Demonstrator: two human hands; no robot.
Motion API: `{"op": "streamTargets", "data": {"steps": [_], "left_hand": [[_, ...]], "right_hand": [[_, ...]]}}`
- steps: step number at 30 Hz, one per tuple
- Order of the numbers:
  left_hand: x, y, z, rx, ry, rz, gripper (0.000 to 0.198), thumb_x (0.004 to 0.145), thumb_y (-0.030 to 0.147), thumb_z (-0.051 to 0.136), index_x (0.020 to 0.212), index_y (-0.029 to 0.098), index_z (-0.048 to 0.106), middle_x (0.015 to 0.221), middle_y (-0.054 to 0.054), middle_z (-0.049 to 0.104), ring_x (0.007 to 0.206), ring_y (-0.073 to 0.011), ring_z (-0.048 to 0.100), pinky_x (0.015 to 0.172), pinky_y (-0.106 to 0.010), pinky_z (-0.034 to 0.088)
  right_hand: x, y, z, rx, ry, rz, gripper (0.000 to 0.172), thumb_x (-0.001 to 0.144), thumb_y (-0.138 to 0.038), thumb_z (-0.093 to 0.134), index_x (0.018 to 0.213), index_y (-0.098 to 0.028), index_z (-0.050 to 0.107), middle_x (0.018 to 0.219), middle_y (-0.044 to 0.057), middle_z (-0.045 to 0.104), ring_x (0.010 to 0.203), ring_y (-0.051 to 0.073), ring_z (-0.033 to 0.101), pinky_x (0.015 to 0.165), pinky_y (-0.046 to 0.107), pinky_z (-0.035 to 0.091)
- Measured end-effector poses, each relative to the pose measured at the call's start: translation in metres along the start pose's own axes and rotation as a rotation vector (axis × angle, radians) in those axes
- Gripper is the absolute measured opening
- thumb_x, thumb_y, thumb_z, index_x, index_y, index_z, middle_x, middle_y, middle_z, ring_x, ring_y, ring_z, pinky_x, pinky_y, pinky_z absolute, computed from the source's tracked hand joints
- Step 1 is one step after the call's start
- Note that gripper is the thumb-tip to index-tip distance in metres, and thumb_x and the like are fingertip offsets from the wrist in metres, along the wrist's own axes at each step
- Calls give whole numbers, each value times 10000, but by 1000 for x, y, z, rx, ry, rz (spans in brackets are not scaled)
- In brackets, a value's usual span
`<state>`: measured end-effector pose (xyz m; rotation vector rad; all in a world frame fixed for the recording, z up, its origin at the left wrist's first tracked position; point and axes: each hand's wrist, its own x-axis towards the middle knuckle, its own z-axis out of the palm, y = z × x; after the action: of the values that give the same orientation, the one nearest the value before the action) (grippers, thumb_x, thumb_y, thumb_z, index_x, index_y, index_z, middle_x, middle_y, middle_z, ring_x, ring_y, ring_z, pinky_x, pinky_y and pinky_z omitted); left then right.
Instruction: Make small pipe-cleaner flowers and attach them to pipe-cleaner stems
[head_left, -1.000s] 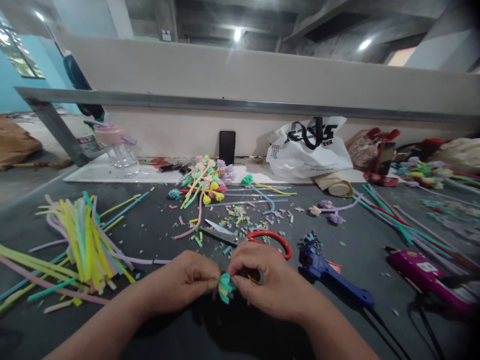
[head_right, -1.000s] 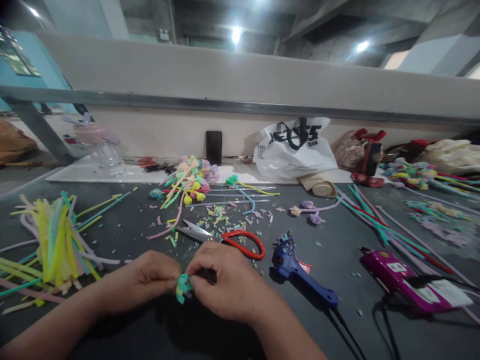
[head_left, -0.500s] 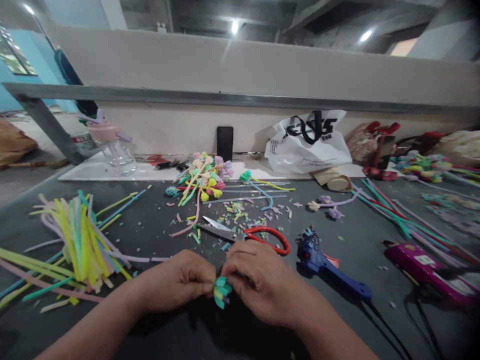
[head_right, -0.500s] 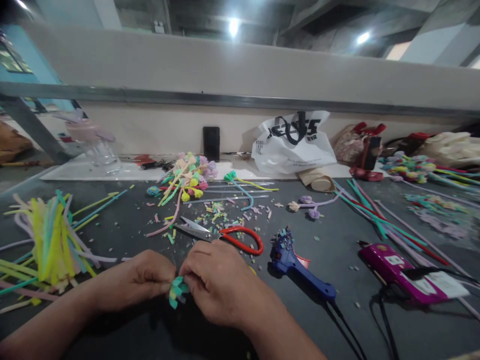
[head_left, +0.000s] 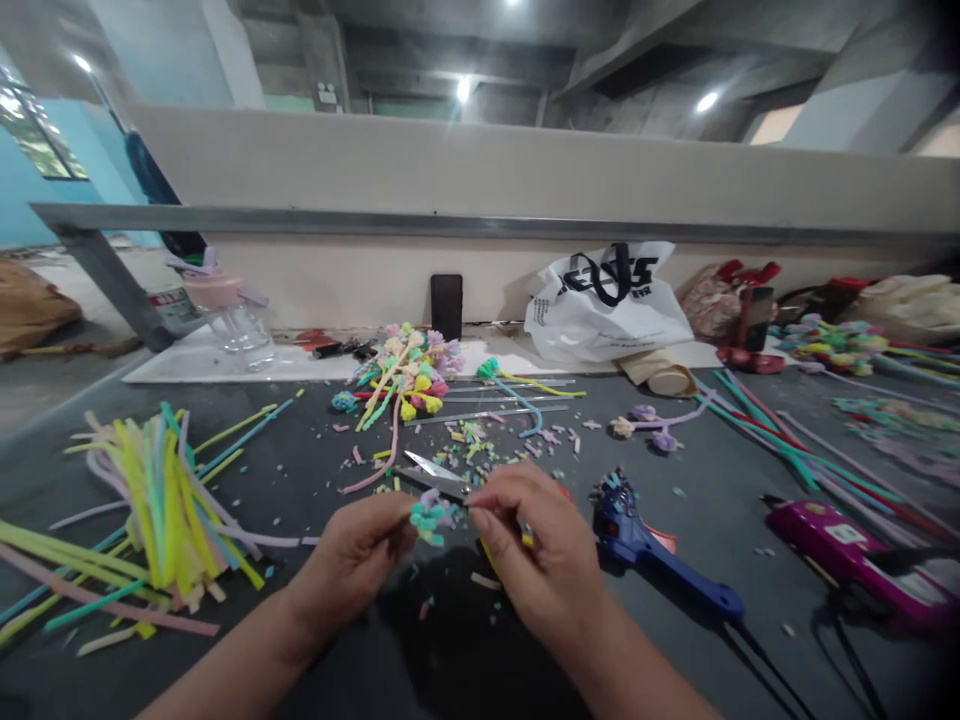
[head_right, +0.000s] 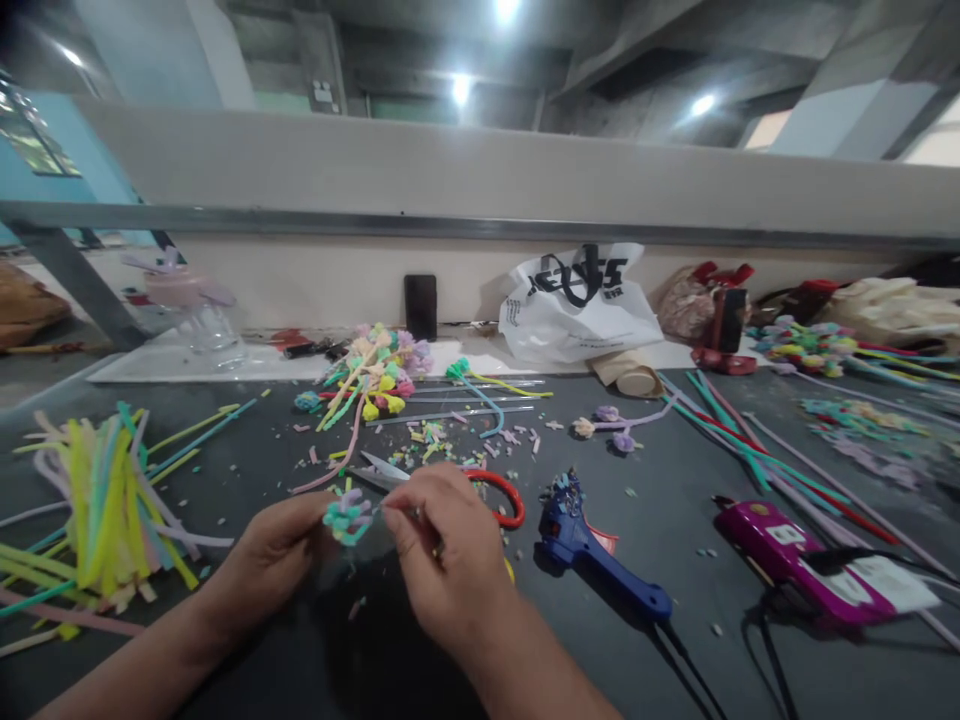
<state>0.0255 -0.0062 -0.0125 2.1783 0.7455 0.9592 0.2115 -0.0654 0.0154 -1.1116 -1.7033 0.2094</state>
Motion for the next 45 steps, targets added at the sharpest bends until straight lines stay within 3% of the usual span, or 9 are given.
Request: {"op": "streamTargets", "data": {"steps": [5, 9, 14, 24, 27, 31, 37, 45], "left_hand": [[-2, -2, 3, 230, 114, 214, 201, 832, 94, 394, 844, 187, 572, 726, -22, 620, 658, -119, 565, 624, -196, 430], [-4, -3, 2, 266, 87, 297, 227, 825, 66, 410, 948, 191, 554, 798, -48, 635, 745, -140, 585, 684, -220, 445], [-4, -3, 1, 281, -1, 323, 255, 812, 46, 399, 984, 170, 542, 779, -62, 615, 716, -147, 557, 658, -242, 439], [-7, -1, 5, 380, -19, 226, 188, 815, 90, 379, 682, 175, 482, 591, -2, 475, 550, -117, 447, 538, -232, 338], [-8, 0, 6, 400, -32, 186, 189, 823, 107, 384, 682, 174, 491, 591, -3, 486, 551, -118, 457, 545, -233, 340], [-6, 3, 7, 344, -51, 137, 207, 840, 126, 366, 686, 178, 494, 598, 1, 516, 551, -110, 475, 530, -216, 346], [0, 2, 7, 310, -172, 59, 231, 885, 188, 315, 810, 188, 533, 723, -13, 600, 645, -119, 542, 596, -212, 414], [1, 3, 9, 299, -152, 52, 218, 888, 174, 316, 821, 191, 523, 740, -11, 599, 671, -119, 542, 618, -210, 418]], "right_hand": [[-12, -8, 9, -2, -26, -63, 187, 766, -59, 539, 890, -194, 576, 828, 37, 585, 775, 147, 555, 695, 270, 465], [-14, -10, 11, -31, -4, -63, 168, 770, -80, 547, 885, -200, 574, 811, 32, 593, 773, 151, 558, 701, 280, 464], [-13, -9, 13, -83, 7, 43, 66, 779, -137, 552, 801, -199, 564, 766, 28, 585, 734, 158, 551, 657, 283, 447], [-11, -8, 17, -37, -69, 160, 66, 747, -134, 556, 773, -195, 559, 754, 16, 555, 680, 136, 532, 598, 249, 434], [-10, -7, 17, -14, -82, 173, 70, 724, -131, 564, 758, -189, 546, 730, 8, 539, 635, 125, 512, 546, 232, 412], [-9, -5, 18, -42, -107, 164, 78, 746, -115, 538, 743, -192, 536, 725, 8, 542, 669, 136, 513, 601, 254, 409], [-6, -3, 15, -93, -132, 150, 101, 754, -93, 518, 730, -191, 514, 732, 17, 541, 703, 151, 513, 617, 260, 393], [-3, -1, 15, -110, -152, 238, 88, 739, -108, 555, 746, -193, 537, 750, 6, 545, 655, 129, 499, 559, 231, 373]]}}
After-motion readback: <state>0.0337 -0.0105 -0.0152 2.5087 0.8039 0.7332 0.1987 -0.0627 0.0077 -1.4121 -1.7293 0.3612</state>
